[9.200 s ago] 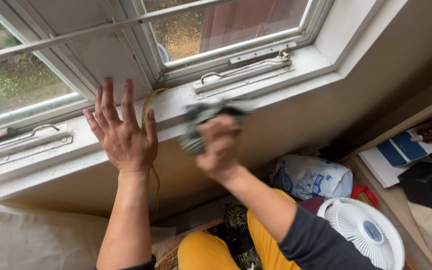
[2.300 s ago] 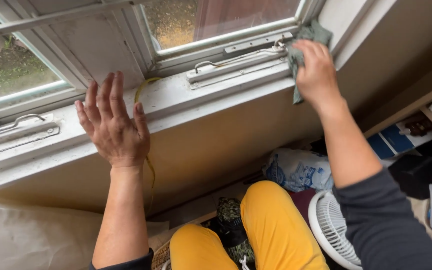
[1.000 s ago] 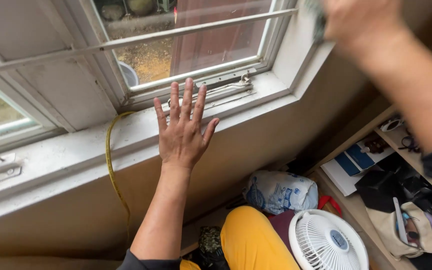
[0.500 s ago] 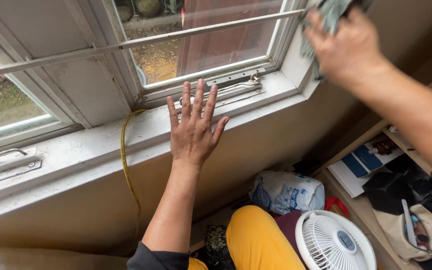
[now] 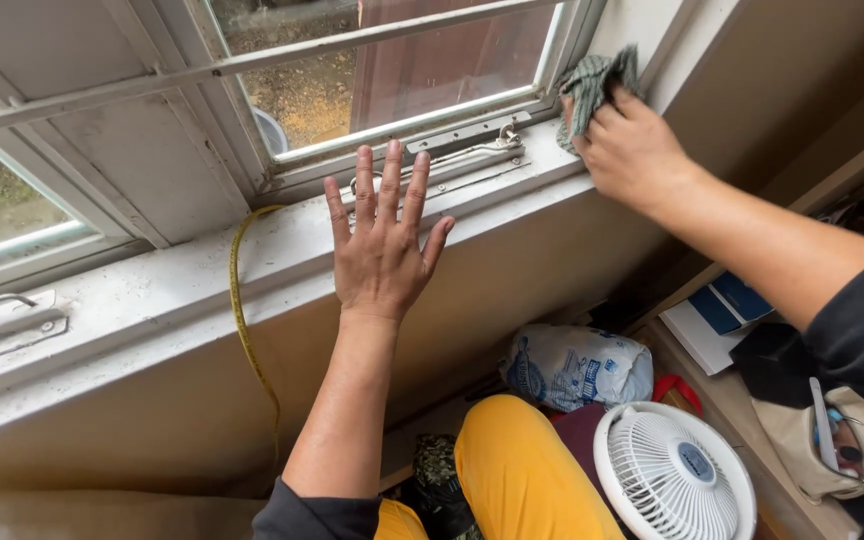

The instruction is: The person wipes the window glass and the window sill with a cloth. They start at the upper panes and move down to the sill, cleaning the frame and handle areas.

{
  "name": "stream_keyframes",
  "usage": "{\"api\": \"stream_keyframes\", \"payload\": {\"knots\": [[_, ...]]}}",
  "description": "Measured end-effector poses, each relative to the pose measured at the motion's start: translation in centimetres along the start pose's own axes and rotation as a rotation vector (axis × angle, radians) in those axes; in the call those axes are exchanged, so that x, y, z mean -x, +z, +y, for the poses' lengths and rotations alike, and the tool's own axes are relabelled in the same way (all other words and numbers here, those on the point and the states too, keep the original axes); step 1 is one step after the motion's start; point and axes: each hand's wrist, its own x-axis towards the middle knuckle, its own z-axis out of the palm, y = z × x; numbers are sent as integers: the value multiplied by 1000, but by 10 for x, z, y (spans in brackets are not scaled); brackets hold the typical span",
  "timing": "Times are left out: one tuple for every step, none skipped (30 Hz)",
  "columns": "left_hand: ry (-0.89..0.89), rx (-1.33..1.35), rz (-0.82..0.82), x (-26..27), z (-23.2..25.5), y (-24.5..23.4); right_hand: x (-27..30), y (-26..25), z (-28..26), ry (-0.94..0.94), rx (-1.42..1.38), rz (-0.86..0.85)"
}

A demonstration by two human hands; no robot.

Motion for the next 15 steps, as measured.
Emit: {"api": "stream_keyframes", "payload": {"knots": [[-6,-7,5,0,0,1,-9,-7,17,-45,14,-69],[-13,-13,11,1,0,2,-17,-15,33,-89,28,-140],[-13,-9,5,1,0,1,-19,-9,42,-94,23,-144],[-14,-7,-1,1,0,0,-21,-2,50,44,20,16],[-18,-4,-6,1,0,-1,-23,4,60,184,19,175],[-21,0,-10,2,2,0,-14,12,45,178,16,172],[-22,2,-10,2,1,1,-9,20,31,178,31,63],[-23,5,-9,1,0,1,-3,27,18,176,45,-46],[-27,-2,-5,1,0,2,0,18,9,178,46,-38],[-24,-5,1,0,1,2,4,8,0,109,-32,-35],[-18,-4,2,1,1,3,10,-3,-11,39,-114,-39],[-18,-8,1,1,-2,2,12,-1,-10,41,-116,-36],[-17,-2,-3,1,-1,2,20,0,-8,48,-176,59],[-15,4,-6,0,1,2,29,1,-6,56,-236,155],[-8,12,-3,1,1,2,22,-22,19,58,-230,146]]}}
